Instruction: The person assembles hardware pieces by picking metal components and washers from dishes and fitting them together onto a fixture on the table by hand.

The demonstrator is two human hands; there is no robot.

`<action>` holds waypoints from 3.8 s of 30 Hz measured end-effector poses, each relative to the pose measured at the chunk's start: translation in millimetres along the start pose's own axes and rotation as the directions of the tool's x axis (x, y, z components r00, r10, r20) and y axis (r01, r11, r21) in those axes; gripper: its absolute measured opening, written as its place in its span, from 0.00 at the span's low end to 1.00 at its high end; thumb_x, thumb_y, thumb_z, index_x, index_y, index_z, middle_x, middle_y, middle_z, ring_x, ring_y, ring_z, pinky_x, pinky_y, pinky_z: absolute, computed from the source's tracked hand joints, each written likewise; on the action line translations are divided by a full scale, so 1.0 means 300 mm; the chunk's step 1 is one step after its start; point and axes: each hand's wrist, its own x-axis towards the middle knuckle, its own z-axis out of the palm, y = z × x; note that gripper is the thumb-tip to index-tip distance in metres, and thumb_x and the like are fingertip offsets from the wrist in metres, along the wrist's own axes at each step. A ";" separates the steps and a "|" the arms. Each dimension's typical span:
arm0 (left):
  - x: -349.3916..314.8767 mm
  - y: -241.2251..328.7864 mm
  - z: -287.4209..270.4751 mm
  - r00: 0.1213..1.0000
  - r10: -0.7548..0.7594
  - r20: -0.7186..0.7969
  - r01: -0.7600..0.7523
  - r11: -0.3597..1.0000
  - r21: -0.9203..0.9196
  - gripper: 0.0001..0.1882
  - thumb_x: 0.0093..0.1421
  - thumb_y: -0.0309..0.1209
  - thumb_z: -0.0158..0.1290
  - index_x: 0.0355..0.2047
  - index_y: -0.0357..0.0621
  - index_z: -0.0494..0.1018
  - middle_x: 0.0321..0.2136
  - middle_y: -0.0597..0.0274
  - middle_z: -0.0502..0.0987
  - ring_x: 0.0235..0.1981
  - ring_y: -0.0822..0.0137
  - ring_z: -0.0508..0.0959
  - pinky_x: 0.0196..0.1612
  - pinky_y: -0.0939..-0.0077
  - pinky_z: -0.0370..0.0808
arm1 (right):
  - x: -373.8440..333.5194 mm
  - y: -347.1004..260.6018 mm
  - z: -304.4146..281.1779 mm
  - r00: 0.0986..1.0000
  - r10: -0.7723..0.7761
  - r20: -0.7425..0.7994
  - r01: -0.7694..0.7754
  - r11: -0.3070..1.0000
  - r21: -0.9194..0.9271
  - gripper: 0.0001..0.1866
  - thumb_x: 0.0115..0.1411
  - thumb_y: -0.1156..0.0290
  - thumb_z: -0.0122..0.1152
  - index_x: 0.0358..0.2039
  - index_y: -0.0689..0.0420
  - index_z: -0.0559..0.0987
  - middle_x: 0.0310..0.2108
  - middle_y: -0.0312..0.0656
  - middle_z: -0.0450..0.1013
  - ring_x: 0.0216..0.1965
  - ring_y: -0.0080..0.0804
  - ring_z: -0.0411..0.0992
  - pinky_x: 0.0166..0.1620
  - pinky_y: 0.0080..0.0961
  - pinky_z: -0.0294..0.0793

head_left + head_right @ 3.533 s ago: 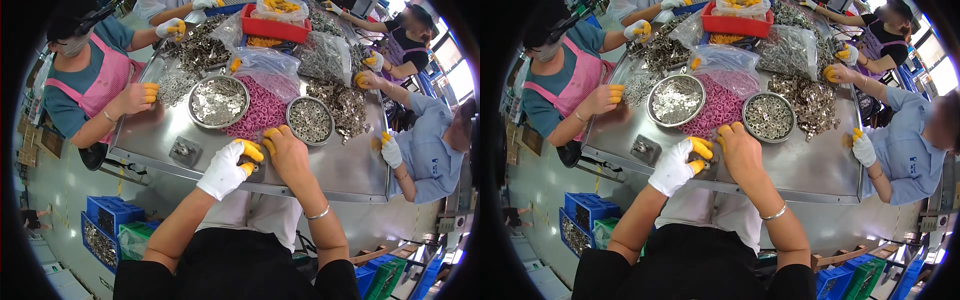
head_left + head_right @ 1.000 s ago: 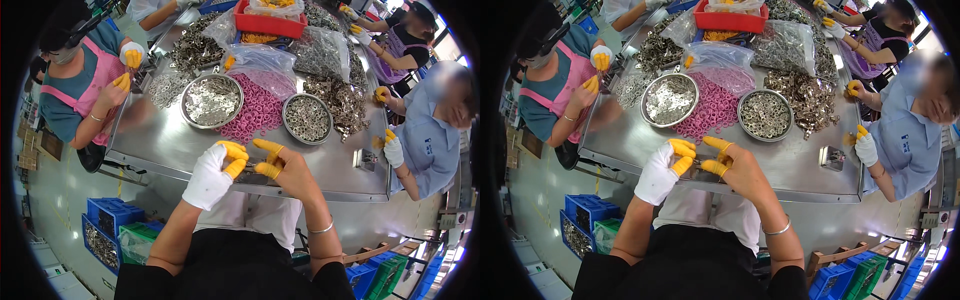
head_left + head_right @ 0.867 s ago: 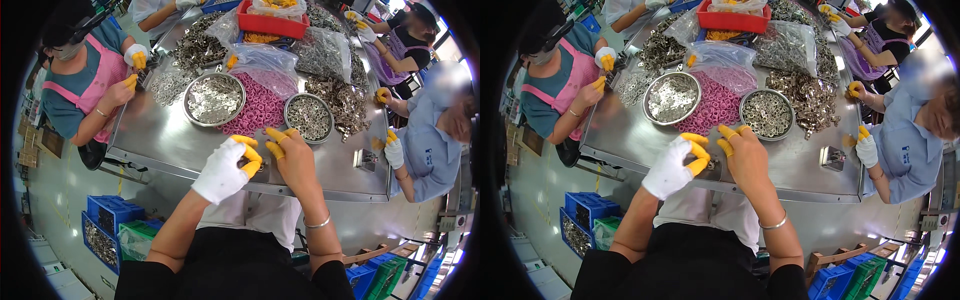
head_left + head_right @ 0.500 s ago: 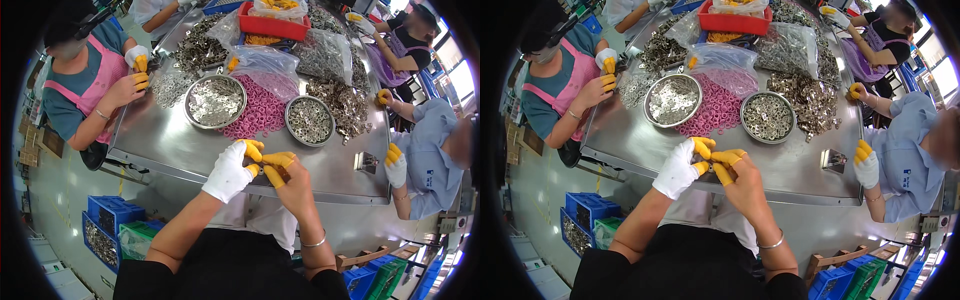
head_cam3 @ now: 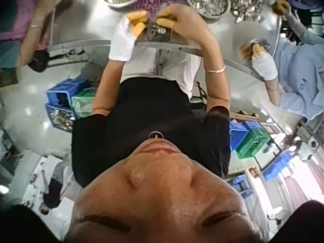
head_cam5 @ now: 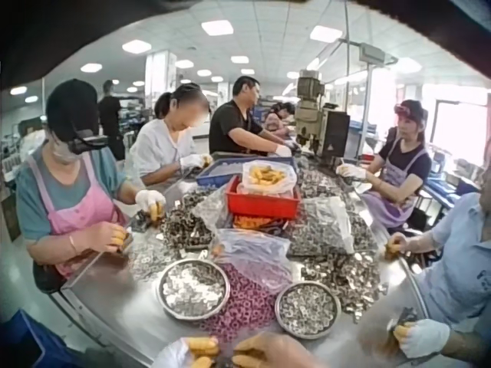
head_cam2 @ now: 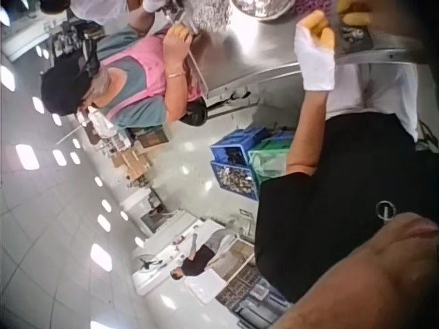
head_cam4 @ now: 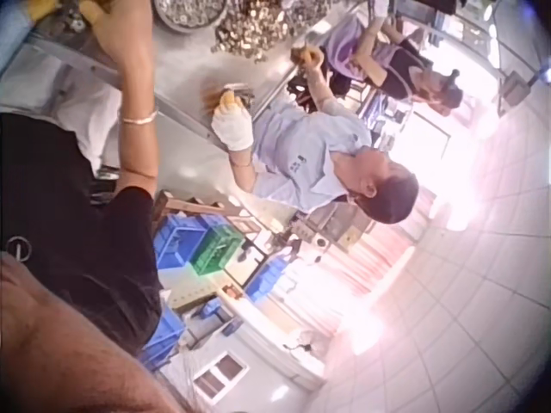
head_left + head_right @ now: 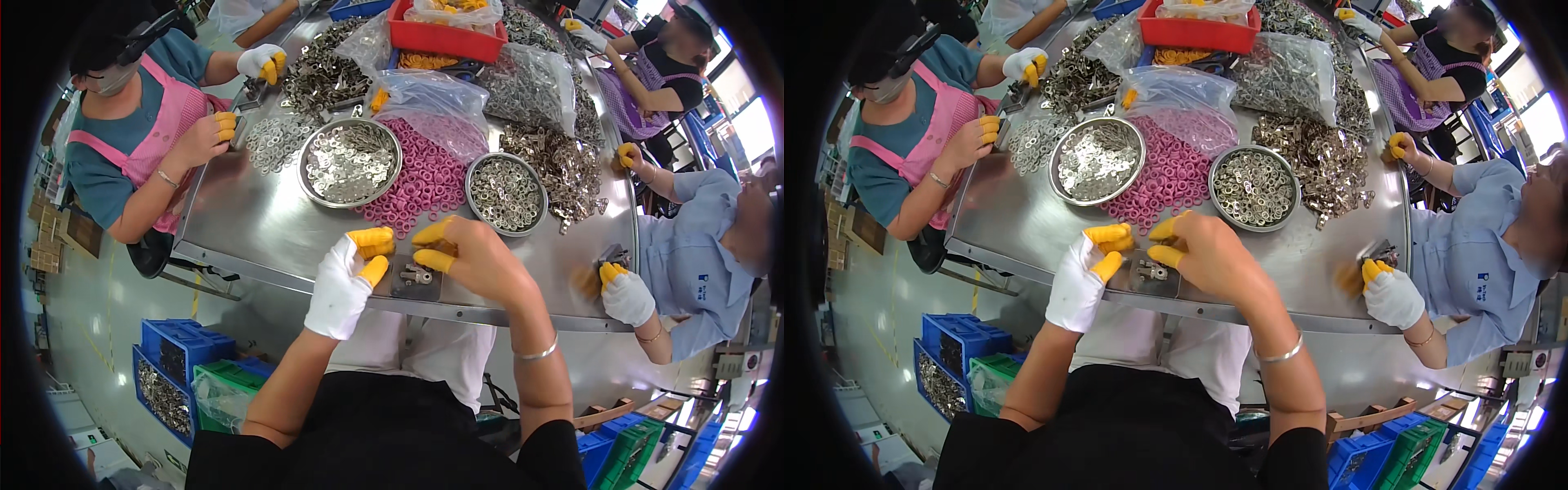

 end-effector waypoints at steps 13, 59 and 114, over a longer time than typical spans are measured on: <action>-0.011 -0.014 -0.002 0.984 0.173 0.041 -0.178 0.964 0.195 0.15 0.55 0.13 0.48 0.42 0.37 0.74 0.46 0.55 0.77 0.46 0.64 0.77 0.54 0.74 0.71 | -0.070 -0.002 0.048 0.998 0.004 0.069 -0.019 0.976 0.216 0.08 0.56 0.77 0.64 0.38 0.61 0.81 0.40 0.39 0.77 0.32 0.26 0.72 0.36 0.18 0.71; 0.072 -0.013 -0.080 0.874 0.401 0.274 -0.470 0.559 0.683 0.13 0.57 0.17 0.52 0.40 0.42 0.79 0.30 0.63 0.78 0.27 0.71 0.74 0.35 0.78 0.73 | -0.099 -0.010 0.074 0.940 0.007 -0.342 0.061 0.980 0.188 0.07 0.58 0.81 0.58 0.38 0.61 0.79 0.29 0.36 0.76 0.28 0.24 0.69 0.33 0.22 0.70; 0.075 0.157 -0.223 0.907 0.393 -0.150 -0.064 0.481 0.874 0.09 0.56 0.27 0.56 0.37 0.40 0.78 0.34 0.54 0.80 0.31 0.55 0.78 0.36 0.66 0.74 | -0.068 -0.056 0.252 0.857 -0.338 -0.390 0.255 0.934 -0.249 0.15 0.49 0.75 0.69 0.40 0.56 0.80 0.40 0.40 0.76 0.39 0.37 0.72 0.46 0.32 0.71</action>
